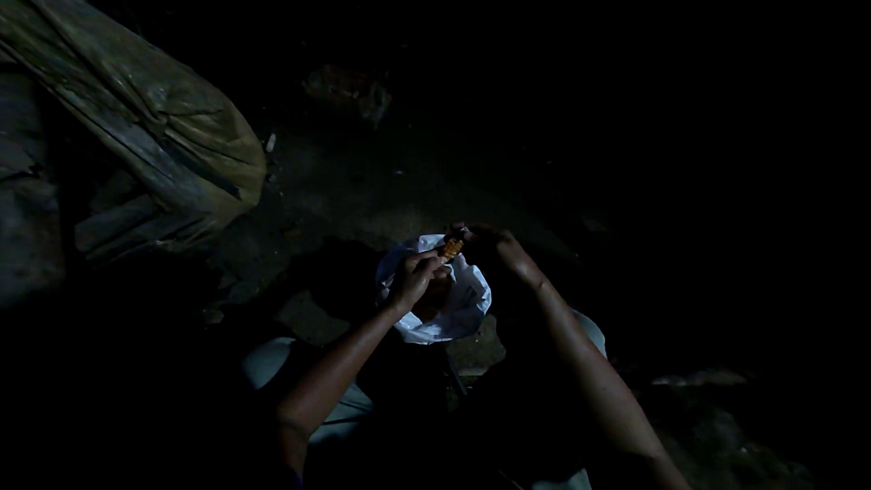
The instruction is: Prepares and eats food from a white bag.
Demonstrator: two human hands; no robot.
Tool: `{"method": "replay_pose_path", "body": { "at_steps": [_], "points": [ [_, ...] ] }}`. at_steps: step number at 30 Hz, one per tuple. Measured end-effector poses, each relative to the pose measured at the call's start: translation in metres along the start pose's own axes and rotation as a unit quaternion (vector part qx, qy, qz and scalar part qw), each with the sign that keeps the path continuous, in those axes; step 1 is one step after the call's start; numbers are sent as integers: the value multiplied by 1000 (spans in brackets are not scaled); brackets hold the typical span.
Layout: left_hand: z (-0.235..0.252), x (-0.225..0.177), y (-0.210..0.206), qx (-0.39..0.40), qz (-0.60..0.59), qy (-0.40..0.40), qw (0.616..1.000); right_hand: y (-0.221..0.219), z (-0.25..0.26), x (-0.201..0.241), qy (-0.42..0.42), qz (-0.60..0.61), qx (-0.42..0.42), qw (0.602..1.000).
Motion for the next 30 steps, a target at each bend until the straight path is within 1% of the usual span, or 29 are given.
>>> {"method": "replay_pose_path", "body": {
  "at_steps": [5,11,13,18,25,30],
  "points": [
    [2,-6,-2,4,55,-33,998,-4,-5,7,-2,8,-4,1000],
    [5,-2,0,-3,75,-37,997,0,3,-3,36,2,5,999],
    [5,-1,0,-5,87,-36,996,-1,1,0,33,-2,3,999],
    [2,-2,0,-4,77,-39,996,0,-4,5,30,0,2,1000],
    [5,-4,-3,-6,77,-73,994,0,-1,3,31,-10,-12,999],
    [5,-2,-5,11,104,-63,993,1,0,2,36,-24,-18,999]
  ]
}}
Point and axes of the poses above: each hand's wrist, its own z-axis towards the middle knuckle, its own y-axis out of the back of the hand, x = y × z, the point moved 8 cm from there along z, towards the middle knuckle, and after that the axes turned 1 degree about -z, right-handed, at the moved point
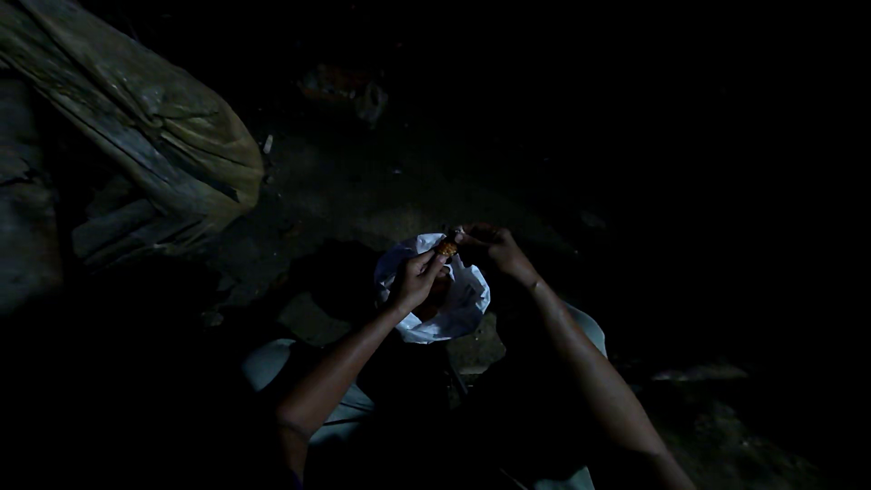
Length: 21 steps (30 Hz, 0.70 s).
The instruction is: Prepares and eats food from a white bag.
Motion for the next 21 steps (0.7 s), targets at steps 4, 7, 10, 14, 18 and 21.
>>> {"method": "replay_pose_path", "body": {
  "at_steps": [4,7,10,14,18,21],
  "points": [
    [0,4,-1,7,13,3,1000,-1,-1,1,9,-3,1,1000],
    [0,5,-2,6,16,4,1000,-1,-2,1,0,-6,-1,1000],
    [-1,7,-2,3,25,11,1000,0,-1,-1,8,-8,6,1000],
    [1,9,1,-6,22,-1,1000,0,-2,1,13,-23,9,1000],
    [0,7,-1,-4,9,4,1000,4,-4,2,-1,-25,25,999],
    [-2,6,0,-14,-9,12,1000,7,-7,4,-23,-35,28,999]
  ]
}}
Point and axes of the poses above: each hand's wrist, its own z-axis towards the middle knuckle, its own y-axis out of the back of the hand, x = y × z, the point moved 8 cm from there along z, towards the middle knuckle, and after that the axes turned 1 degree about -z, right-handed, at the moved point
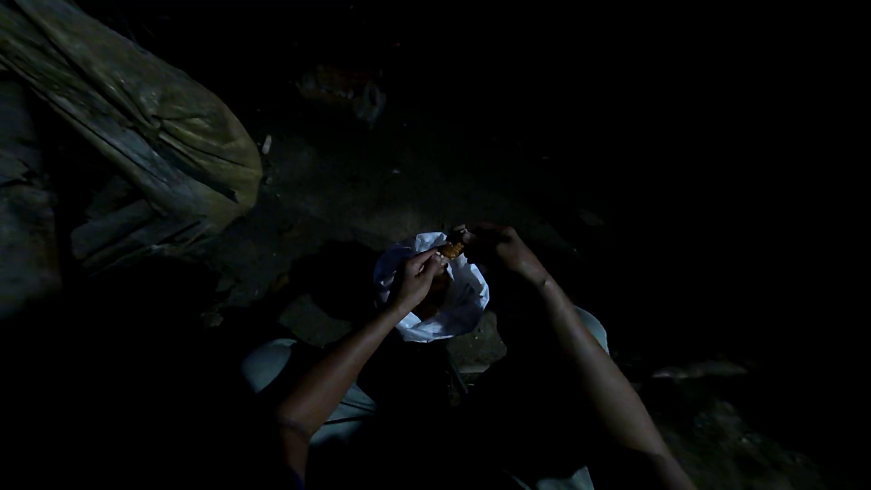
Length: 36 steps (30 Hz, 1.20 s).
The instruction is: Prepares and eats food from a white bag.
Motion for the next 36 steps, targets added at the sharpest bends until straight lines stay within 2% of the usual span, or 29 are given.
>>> {"method": "replay_pose_path", "body": {
  "at_steps": [7,16,22,27,36],
  "points": [
    [4,4,3,17,98,9,995,15,5,-9,-4,2,-44,999],
    [-3,-7,-4,15,26,-32,999,4,4,-10,-18,47,-38,998],
    [0,-6,-2,3,42,-11,999,-2,1,-7,-22,36,-27,999],
    [0,-3,-5,22,44,-4,999,-6,1,-6,0,49,-9,999],
    [-5,9,-4,-20,131,82,988,-18,4,-19,2,-130,-17,991]
  ]
}}
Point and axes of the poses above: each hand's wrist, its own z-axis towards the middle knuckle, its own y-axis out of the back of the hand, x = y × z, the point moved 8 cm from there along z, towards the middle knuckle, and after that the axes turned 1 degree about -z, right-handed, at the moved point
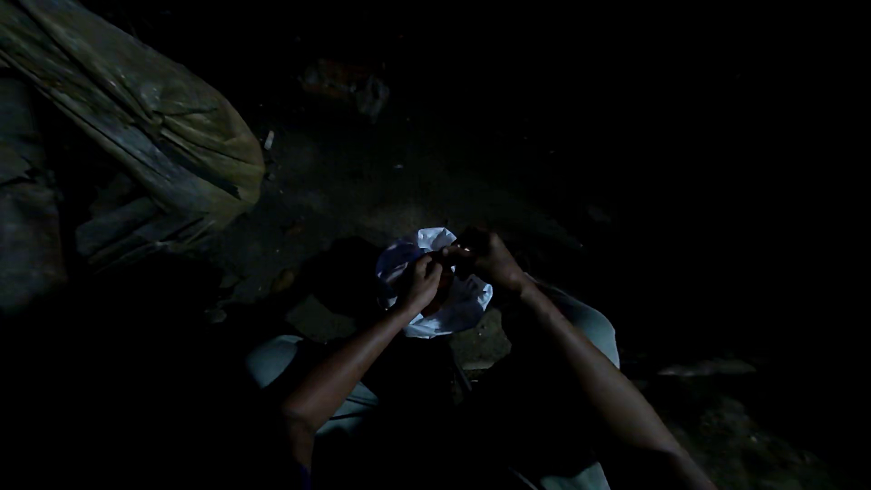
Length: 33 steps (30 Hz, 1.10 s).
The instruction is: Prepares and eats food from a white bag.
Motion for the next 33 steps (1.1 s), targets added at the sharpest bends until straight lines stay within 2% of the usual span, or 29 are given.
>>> {"method": "replay_pose_path", "body": {
  "at_steps": [5,8,13,17,21,25,33],
  "points": [
    [5,14,-3,-6,11,40,999,-10,-1,0,-14,-53,14,998],
    [12,20,-5,-3,10,27,1000,-11,-1,1,-13,-68,23,997],
    [14,15,-8,56,-117,11,991,15,-1,10,7,3,53,999],
    [20,12,-4,50,-144,-51,987,30,0,9,-4,63,88,994],
    [12,-2,3,56,-148,-36,987,27,9,4,4,103,135,985],
    [15,6,4,56,-181,-24,982,21,21,7,42,92,174,980],
    [18,1,7,50,-224,-5,973,20,29,17,49,100,169,979]
  ]
}}
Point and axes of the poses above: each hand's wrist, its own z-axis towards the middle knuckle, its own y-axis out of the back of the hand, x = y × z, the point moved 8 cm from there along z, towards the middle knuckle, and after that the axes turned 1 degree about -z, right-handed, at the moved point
